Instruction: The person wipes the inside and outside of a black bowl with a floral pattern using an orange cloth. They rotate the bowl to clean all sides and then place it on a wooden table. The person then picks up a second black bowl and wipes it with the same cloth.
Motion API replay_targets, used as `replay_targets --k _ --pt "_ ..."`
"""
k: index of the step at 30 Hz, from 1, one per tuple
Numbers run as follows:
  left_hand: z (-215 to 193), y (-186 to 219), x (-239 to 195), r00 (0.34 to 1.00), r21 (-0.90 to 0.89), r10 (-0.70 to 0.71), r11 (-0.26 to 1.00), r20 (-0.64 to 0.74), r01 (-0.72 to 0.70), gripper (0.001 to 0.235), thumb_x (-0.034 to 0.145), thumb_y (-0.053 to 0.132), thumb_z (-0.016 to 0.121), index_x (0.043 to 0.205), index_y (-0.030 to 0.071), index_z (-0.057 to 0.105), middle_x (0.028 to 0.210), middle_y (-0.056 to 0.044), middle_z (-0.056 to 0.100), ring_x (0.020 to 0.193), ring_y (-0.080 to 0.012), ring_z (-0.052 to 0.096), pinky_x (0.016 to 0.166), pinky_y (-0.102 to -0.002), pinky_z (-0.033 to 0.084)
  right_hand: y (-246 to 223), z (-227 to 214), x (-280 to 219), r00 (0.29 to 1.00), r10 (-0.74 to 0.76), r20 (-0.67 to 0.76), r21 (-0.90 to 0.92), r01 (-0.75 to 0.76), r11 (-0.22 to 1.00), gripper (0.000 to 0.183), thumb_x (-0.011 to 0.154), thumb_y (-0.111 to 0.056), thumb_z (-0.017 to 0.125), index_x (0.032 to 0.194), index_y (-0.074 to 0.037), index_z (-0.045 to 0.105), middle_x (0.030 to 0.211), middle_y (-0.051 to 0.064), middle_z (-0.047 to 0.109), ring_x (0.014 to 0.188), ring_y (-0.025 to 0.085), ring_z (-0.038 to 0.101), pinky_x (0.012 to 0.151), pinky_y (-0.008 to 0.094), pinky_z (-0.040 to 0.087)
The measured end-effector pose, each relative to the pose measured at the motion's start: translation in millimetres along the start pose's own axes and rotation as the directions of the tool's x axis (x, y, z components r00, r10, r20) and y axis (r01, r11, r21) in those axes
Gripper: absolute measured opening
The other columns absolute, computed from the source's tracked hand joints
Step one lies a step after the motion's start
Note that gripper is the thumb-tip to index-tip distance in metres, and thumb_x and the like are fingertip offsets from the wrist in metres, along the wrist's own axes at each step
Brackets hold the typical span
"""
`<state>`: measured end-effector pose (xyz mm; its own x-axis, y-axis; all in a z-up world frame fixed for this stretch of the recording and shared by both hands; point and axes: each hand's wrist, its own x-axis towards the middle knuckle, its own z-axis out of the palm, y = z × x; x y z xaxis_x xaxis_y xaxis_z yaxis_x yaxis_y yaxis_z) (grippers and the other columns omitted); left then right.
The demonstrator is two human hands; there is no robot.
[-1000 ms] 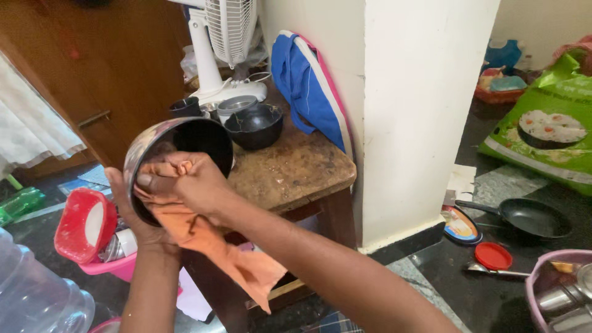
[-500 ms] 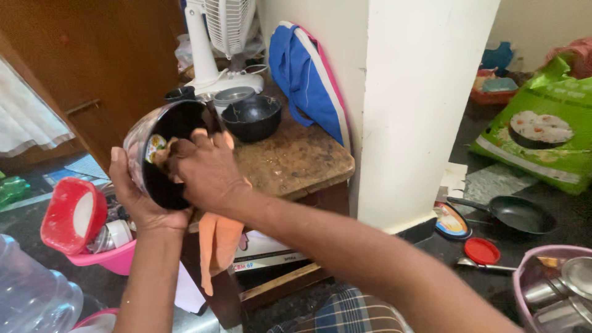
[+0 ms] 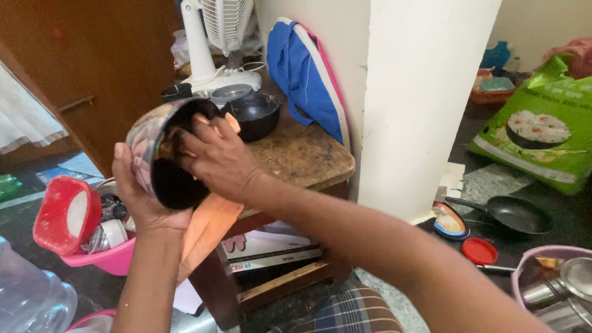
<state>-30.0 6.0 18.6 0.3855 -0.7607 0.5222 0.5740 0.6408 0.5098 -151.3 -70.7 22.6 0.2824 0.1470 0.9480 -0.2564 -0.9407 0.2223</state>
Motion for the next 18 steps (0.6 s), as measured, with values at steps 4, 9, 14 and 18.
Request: replay_targets --k 4,9,14,18 --pt "-22 5 -3 0.992 0.117 0.119 0.985 0.047 -0.123 0.050 0.106 0.048 0.064 0.135 0.007 0.064 0.126 -0.008 0.070 0.115 -0.0208 0.068 0.105 -0.037 0.056 -42 25 10 0.697 0.603 0.389 0.302 -0.715 0.631 0.029 0.077 -0.008 0.073 0.103 -0.017 0.081 0.083 0.012 0.073 0.078 0.032 0.069 0.074 0.043 0.053" --pt "-33 9 -5 0.979 0.105 0.157 0.980 0.129 -0.171 0.046 0.112 0.050 0.065 0.115 0.004 0.062 0.111 -0.011 0.070 0.103 -0.0239 0.069 0.095 -0.038 0.059 -50 45 -1 0.756 0.479 0.446 0.844 -0.533 0.055 0.026 0.085 -0.001 0.072 0.109 -0.013 0.076 0.099 0.005 0.072 0.089 0.018 0.066 0.088 0.040 0.051" --pt "-20 3 1 0.991 0.033 0.076 0.996 0.112 -0.080 0.057 0.108 0.056 0.061 0.130 0.003 0.064 0.118 -0.012 0.071 0.108 -0.0230 0.068 0.093 -0.036 0.055 -7 -6 8 0.983 0.100 0.154 -0.004 -0.100 0.995 0.031 0.062 -0.008 0.072 0.091 -0.016 0.080 0.094 0.004 0.071 0.086 0.027 0.063 0.075 0.045 0.047" --pt "-14 1 -1 0.985 0.015 0.163 0.986 0.054 -0.164 0.056 0.106 0.051 0.060 0.138 0.006 0.061 0.122 -0.008 0.069 0.112 -0.0211 0.067 0.104 -0.036 0.056 -24 4 4 0.968 0.234 0.095 -0.047 -0.230 0.972 0.033 0.066 -0.016 0.075 0.099 -0.015 0.079 0.099 0.006 0.071 0.091 0.028 0.064 0.082 0.044 0.050"
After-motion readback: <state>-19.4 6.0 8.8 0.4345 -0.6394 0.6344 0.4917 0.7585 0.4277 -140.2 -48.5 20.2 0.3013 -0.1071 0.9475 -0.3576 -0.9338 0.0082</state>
